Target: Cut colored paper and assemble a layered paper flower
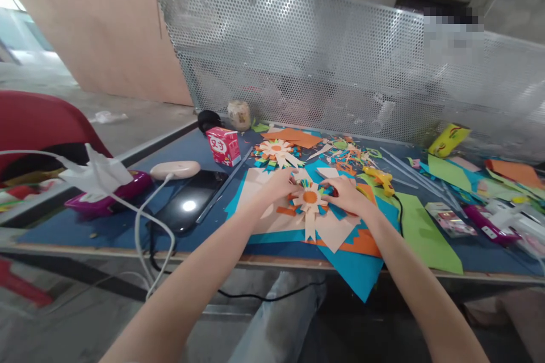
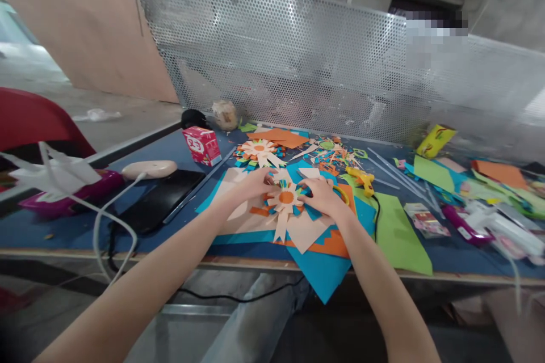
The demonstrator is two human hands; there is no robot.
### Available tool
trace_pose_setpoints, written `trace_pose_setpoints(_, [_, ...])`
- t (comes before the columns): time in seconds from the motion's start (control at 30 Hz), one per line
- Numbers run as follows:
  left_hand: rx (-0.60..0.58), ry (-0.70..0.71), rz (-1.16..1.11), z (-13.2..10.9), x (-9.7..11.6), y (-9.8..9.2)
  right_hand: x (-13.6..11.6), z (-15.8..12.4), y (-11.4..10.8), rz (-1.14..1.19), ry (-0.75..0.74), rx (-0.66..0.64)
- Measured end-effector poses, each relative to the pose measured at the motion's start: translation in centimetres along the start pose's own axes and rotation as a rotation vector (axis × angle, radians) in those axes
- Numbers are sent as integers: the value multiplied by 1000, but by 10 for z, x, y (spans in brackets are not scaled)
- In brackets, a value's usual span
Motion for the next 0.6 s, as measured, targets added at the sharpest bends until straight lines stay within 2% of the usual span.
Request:
trace_pose_setpoints(0.1, [-20, 55, -122, 3, 5, 1, 1, -1, -6, 248, -57, 32])
trace_pose_setpoints(0.2, [-11, 146, -235, 3, 15, -3, 6, -3, -22, 484, -108, 158])
trace_pose_setpoints(0.33, [128, 332, -296, -4, 33, -21, 12, -2, -41, 714, -135, 282])
trace_pose_setpoints(0.43, [216, 319, -506, -6, 28, -33, 16, -2, -52, 833, -94, 353])
trace_pose_setpoints(0.47, [184, 288, -613, -5, 25, -30, 18, -2, -55, 864, -73, 381])
trace_pose_setpoints(0.53, [23, 240, -822, -1, 25, -17, 22, -1, -60, 905, -28, 433])
trace_pose_setpoints(0.6, [-106, 247, -924, -2, 31, -7, 24, 0, -65, 911, 12, 499])
Point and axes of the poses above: each hand's wrist, its own z-axis towards the middle knuckle, its own y-axis out of the palm, x = y × z, the point moved 9 cm from there along z, towards the middle knuckle, and after that the axes turned 10 degrees about -x, right-handed, at the moved point
